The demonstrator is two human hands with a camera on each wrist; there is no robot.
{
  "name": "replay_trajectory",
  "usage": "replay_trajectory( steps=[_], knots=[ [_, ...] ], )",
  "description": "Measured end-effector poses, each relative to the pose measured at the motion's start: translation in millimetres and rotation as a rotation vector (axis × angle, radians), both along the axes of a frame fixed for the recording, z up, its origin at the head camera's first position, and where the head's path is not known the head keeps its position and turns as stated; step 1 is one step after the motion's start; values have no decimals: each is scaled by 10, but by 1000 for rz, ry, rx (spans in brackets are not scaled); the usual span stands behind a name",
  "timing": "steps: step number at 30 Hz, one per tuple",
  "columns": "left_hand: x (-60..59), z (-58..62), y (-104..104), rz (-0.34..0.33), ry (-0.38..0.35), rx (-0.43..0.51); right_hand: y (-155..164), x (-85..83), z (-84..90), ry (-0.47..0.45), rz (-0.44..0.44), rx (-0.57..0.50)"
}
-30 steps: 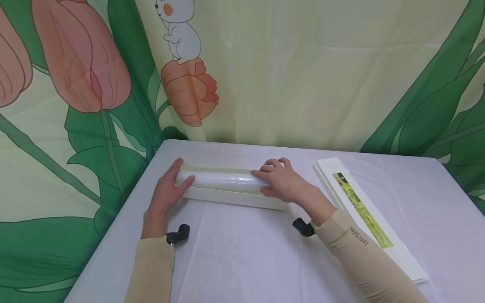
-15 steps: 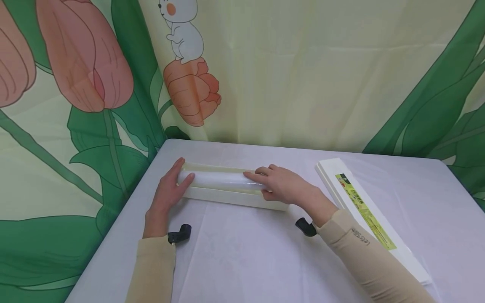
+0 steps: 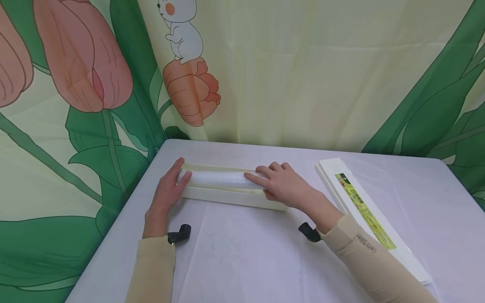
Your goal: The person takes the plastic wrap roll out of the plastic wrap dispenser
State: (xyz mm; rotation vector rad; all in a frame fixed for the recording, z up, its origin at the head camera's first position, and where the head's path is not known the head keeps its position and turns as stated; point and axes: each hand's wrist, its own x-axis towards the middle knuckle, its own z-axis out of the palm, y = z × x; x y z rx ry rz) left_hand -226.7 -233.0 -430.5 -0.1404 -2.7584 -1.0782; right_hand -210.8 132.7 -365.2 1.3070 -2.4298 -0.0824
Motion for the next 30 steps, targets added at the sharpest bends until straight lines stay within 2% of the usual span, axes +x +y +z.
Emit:
replay_trajectory(
  steps=[8,19,24,30],
  knots=[
    [14,16,-2,-6,-5,19,156,133,105,-4,-64,14],
    [24,-8,-4,-10,5,20,500,257,180,67,-72,-80],
    [22,-7,8,-17,9,23,684,328,169,99,-106,-124],
    [32,2,10,-9,5,1,884,425,167,76,-192,-179]
  ],
)
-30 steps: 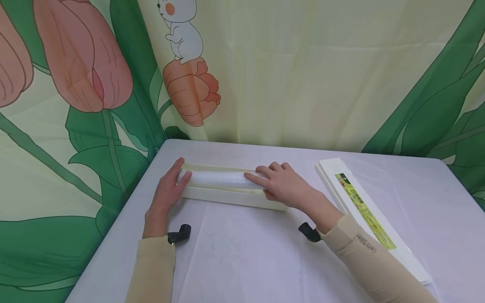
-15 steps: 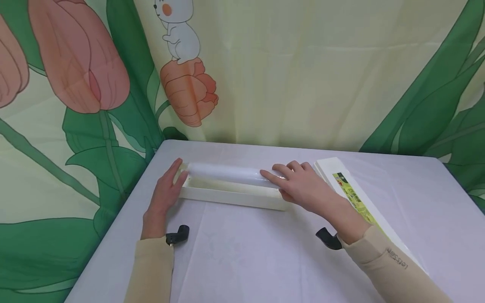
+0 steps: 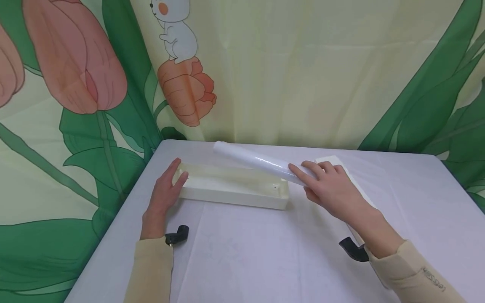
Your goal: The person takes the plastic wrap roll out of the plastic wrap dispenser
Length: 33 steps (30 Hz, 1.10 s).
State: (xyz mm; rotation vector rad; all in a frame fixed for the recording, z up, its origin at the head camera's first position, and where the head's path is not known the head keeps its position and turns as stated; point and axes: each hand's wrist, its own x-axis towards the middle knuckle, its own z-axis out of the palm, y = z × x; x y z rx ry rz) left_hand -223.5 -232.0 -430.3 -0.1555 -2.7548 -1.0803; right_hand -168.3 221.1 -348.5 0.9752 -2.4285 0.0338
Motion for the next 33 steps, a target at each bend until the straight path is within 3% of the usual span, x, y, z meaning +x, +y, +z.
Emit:
replay_trajectory(
  steps=[8,18,26,33],
  knots=[
    [-9,-3,-4,11,7,-15,248,108,39,-4,-60,-38],
    [-17,-3,12,18,-8,-16,511,247,-65,20,-101,-87],
    [-27,-31,8,13,26,-9,606,429,-151,-109,-238,-61],
    [-20,-28,10,18,39,-5,700,547,-301,-158,-293,-77]
  ],
)
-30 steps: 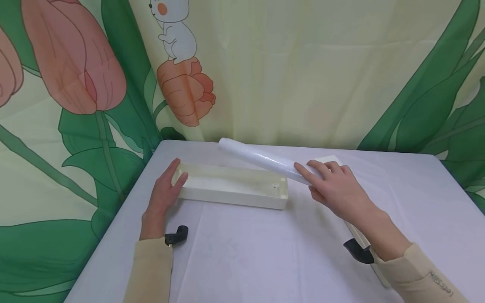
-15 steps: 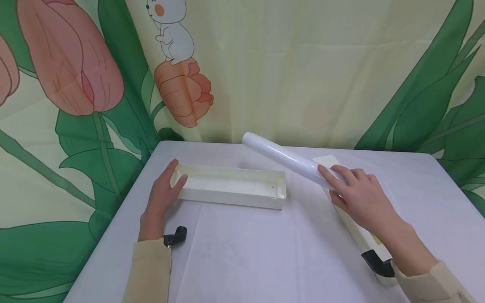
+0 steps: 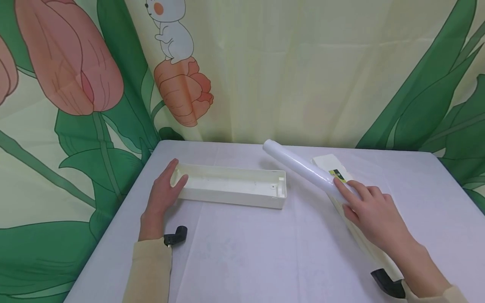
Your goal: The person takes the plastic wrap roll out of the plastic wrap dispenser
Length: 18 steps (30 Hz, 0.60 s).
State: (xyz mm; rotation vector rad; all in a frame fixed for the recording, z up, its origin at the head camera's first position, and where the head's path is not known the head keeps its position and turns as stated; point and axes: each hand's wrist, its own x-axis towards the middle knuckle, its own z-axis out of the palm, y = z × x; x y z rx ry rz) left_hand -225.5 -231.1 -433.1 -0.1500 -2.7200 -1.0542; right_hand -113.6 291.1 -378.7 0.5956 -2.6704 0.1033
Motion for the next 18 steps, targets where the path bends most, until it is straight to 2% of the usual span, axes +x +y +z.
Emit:
replay_trajectory(
  steps=[13,18],
  knots=[
    [8,26,18,9,-15,-1,98,159,-78,-63,-99,31],
    [11,33,13,8,-22,-10,61,200,-78,-138,-148,55]
  ],
)
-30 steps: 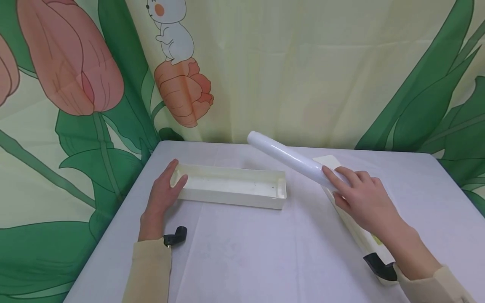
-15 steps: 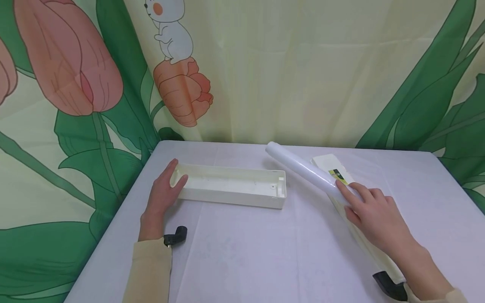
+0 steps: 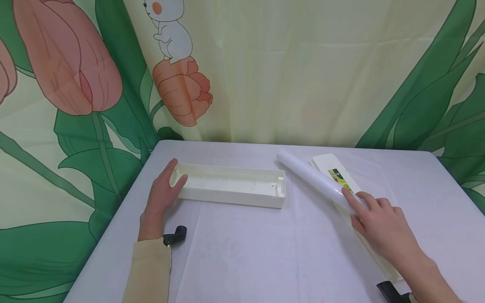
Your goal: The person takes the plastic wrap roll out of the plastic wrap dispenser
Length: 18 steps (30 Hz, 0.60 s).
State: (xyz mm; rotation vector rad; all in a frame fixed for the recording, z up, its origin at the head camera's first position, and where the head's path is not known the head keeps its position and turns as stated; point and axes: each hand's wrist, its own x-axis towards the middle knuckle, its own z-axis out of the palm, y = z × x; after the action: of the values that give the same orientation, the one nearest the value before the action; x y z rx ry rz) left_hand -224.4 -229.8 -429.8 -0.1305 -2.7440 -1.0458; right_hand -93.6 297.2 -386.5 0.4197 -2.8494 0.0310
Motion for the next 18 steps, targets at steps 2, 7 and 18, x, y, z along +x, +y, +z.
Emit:
replay_trajectory(
  steps=[2,7,18],
  knots=[
    [1,4,-2,0,-4,-2,-14,8,-5,-28,-14,9],
    [4,13,-3,-5,-14,1,-42,42,-35,-36,-14,5],
    [5,-2,2,1,4,11,-210,126,-17,-187,-41,-20]
  ],
)
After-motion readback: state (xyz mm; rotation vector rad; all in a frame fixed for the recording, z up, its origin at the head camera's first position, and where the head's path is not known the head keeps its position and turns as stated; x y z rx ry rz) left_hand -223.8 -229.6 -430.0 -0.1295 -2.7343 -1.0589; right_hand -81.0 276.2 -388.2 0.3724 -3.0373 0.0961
